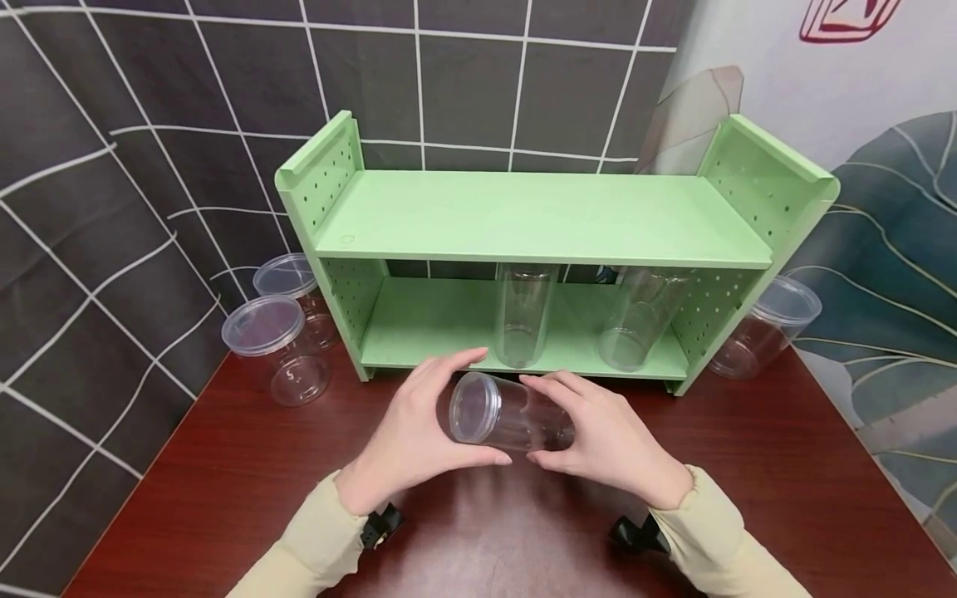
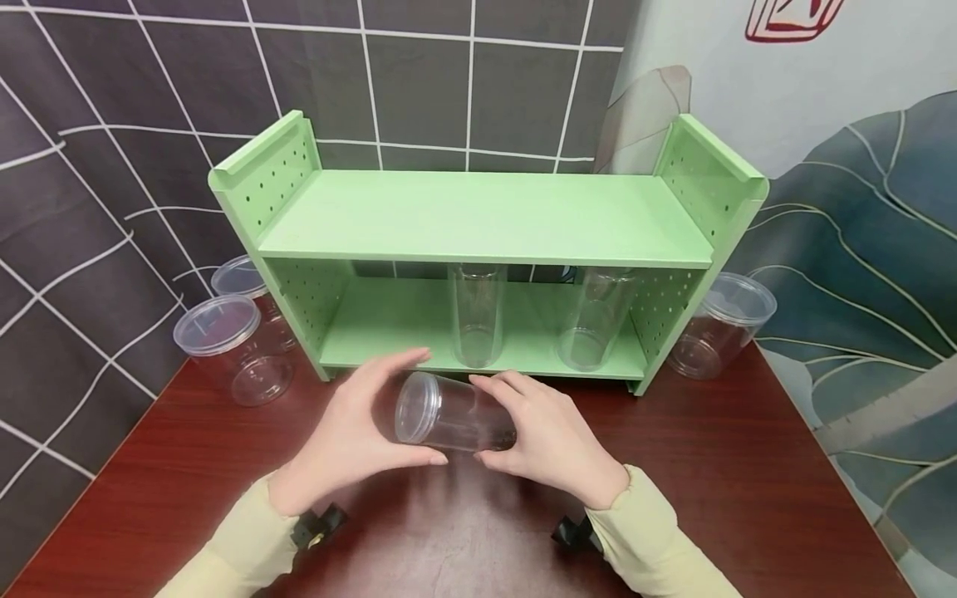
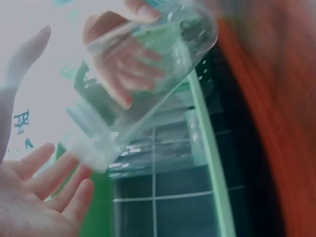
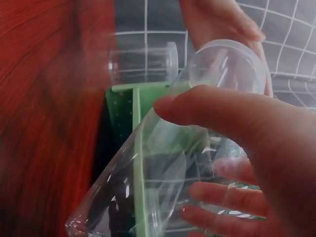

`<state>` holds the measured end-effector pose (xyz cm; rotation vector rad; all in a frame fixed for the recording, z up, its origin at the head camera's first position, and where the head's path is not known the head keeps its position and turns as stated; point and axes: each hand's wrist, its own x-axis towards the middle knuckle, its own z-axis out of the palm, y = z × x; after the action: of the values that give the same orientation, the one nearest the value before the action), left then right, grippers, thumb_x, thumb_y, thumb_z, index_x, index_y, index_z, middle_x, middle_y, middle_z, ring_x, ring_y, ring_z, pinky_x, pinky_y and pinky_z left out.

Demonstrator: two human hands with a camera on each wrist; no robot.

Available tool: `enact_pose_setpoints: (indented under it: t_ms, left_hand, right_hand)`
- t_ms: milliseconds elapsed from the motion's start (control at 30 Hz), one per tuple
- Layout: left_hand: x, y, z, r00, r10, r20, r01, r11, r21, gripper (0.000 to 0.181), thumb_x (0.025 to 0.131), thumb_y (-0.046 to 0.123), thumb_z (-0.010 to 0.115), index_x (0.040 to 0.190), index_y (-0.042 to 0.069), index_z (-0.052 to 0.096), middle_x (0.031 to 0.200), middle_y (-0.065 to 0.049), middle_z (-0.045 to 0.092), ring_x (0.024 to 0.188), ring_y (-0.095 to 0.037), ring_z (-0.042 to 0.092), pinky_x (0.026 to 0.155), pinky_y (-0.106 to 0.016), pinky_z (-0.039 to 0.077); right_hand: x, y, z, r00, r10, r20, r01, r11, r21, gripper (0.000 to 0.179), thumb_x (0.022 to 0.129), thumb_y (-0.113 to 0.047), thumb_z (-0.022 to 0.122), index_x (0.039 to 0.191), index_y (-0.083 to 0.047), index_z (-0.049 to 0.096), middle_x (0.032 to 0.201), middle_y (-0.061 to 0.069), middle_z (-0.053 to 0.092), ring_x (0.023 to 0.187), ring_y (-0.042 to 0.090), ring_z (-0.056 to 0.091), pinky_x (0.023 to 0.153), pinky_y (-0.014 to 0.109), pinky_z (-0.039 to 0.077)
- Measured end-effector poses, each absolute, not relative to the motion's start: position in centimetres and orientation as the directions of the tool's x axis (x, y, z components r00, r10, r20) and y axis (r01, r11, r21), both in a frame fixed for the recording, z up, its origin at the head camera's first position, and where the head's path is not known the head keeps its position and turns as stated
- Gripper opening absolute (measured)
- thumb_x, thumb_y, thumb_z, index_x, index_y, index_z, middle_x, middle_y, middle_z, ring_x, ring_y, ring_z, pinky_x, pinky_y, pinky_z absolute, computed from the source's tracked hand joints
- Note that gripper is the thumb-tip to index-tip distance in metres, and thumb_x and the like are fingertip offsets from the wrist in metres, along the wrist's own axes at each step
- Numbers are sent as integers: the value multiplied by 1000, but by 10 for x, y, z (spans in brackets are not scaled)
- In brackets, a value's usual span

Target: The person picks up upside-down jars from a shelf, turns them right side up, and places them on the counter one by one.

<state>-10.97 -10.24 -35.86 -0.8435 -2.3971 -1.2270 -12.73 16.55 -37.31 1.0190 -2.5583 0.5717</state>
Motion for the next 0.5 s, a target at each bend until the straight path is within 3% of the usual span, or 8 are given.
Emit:
enact_pose_setpoints:
  t_ms: [233,367,500]
  left_hand:
    - [-112,-116,-343,-732,299,612,672,465,577,105,60,47,98,150,23,49,145,10,53,131,-15,49,109,-43,40]
    - [-115,-127,-332,-711,203,673,670,488,560,103,60,40,99,149,19,51,145,8,54,132,-17,48,111,-43,39]
    - [-119,-141,-313,-646,60,761,676,507,534,99,61,30,100,146,9,54,145,2,55,132,-21,49,112,-41,38]
  right_hand:
    - [-128,174,-378,-726,-521,449,-671,680,-297,84,66,-41,90,141,-23,59,114,-14,59,90,8,60,72,33,55]
    - [-128,177,-378,-749,-502,432,-650,681,-336,85,65,-41,91,142,-26,57,115,-15,58,90,8,60,71,33,54]
    - [-129,183,-379,-771,-476,423,-628,677,-384,81,64,-38,91,136,-25,58,118,-16,58,96,9,61,78,35,55]
